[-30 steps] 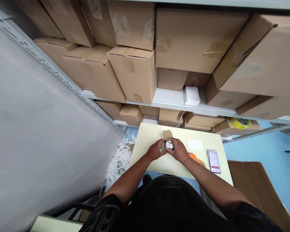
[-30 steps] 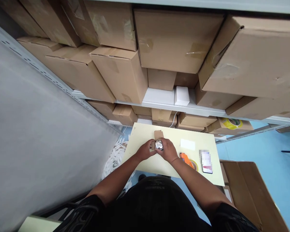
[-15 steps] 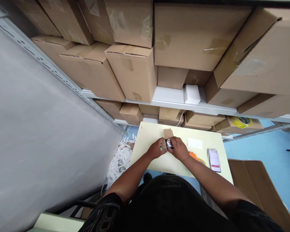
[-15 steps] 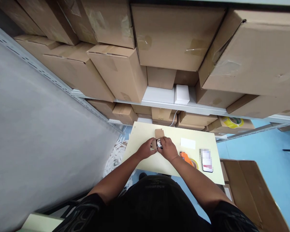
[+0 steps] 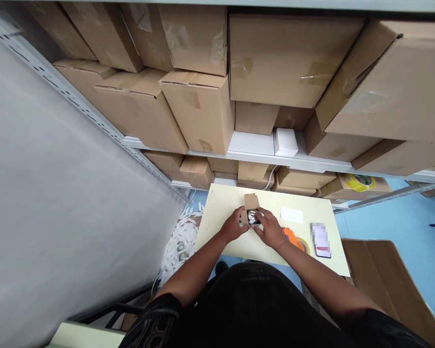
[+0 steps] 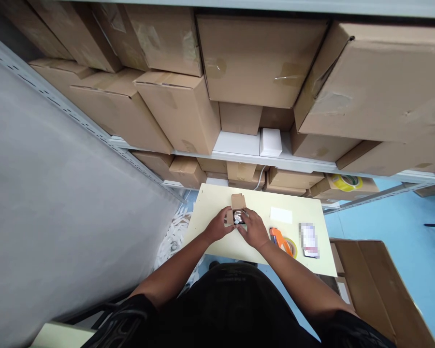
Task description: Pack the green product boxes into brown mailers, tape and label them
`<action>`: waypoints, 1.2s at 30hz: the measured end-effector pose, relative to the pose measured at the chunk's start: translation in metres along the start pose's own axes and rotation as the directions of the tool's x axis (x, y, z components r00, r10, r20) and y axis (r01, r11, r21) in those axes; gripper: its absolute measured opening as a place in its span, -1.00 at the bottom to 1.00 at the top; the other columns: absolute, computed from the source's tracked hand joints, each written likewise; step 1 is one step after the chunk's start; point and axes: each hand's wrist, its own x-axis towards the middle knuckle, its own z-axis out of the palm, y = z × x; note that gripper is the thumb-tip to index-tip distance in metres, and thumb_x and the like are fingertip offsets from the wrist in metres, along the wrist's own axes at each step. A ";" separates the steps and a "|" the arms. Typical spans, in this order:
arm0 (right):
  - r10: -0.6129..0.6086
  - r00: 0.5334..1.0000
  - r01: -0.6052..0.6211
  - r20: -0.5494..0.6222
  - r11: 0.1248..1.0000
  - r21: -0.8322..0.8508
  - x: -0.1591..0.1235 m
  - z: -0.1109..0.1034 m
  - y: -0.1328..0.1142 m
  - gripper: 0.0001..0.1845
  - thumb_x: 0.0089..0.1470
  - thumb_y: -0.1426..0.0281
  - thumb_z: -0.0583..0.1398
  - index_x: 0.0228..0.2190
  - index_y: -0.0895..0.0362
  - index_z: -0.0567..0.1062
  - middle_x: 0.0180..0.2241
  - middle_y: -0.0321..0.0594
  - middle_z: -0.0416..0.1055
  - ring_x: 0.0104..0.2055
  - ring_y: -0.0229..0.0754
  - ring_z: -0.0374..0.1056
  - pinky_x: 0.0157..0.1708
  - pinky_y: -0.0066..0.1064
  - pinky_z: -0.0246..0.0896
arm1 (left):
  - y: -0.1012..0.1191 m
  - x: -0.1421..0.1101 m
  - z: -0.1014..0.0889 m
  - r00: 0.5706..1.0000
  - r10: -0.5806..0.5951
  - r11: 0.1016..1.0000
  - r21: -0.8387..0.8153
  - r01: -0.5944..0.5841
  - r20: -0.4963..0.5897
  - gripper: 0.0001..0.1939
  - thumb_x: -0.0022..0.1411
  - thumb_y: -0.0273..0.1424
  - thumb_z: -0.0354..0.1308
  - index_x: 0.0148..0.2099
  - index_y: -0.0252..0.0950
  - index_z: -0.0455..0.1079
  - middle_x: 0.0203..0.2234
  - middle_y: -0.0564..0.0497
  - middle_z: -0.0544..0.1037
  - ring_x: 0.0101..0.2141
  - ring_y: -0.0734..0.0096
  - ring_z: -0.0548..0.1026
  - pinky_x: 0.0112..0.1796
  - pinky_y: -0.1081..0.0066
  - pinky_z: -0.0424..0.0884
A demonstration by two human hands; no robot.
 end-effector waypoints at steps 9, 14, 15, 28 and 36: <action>0.349 0.915 -0.394 0.203 0.881 0.260 -0.035 0.008 0.026 -0.62 0.16 0.20 0.17 -0.02 0.04 0.50 -0.09 -0.15 0.53 -0.07 -0.02 0.49 -0.08 -0.14 0.43 | 0.028 -0.021 0.007 0.986 0.157 0.984 0.100 -0.151 -0.053 -0.73 0.25 -0.41 0.24 0.02 -0.21 0.48 0.08 -0.12 0.44 0.12 0.16 0.44 0.14 0.14 0.44; 0.392 0.897 -0.436 0.203 0.861 0.263 -0.033 0.014 0.022 -0.67 0.14 0.22 0.19 -0.09 0.06 0.50 -0.13 -0.14 0.54 -0.12 -0.03 0.51 -0.11 -0.18 0.42 | 0.034 0.006 -0.001 0.990 0.122 0.979 0.170 -0.109 -0.067 -0.84 0.28 -0.43 0.17 -0.11 -0.23 0.53 0.00 -0.11 0.46 0.06 0.19 0.47 0.13 0.15 0.44; 0.402 0.891 -0.448 0.210 0.855 0.264 -0.030 0.015 0.022 -0.67 0.13 0.21 0.21 -0.09 0.06 0.50 -0.10 -0.12 0.55 -0.12 -0.03 0.52 -0.12 -0.18 0.42 | 0.033 0.015 -0.003 0.993 0.070 0.988 0.144 -0.056 -0.099 -0.79 0.24 -0.43 0.20 -0.06 -0.23 0.51 0.03 -0.12 0.45 0.05 0.19 0.48 0.07 0.18 0.47; 0.347 0.887 -0.443 0.304 0.826 0.348 0.005 0.014 0.032 -0.16 0.03 0.27 0.35 0.31 0.01 0.26 0.23 -0.01 0.38 -0.10 -0.05 0.53 -0.06 -0.15 0.44 | 0.054 0.040 -0.011 0.987 -0.062 0.983 -0.180 0.035 -0.149 -0.66 0.27 -0.41 0.16 0.09 -0.23 0.43 -0.02 -0.07 0.58 0.03 0.25 0.52 0.10 0.18 0.45; 0.266 0.913 -0.377 0.309 0.839 0.392 0.003 0.021 0.047 -0.12 0.03 0.25 0.34 0.33 0.00 0.21 0.23 0.02 0.36 -0.22 -0.13 0.51 -0.15 -0.17 0.47 | 0.041 -0.017 0.016 0.962 0.166 0.965 0.236 -0.114 -0.217 -0.80 0.29 -0.39 0.24 -0.03 -0.19 0.54 0.05 -0.11 0.53 0.10 0.21 0.48 0.20 0.08 0.40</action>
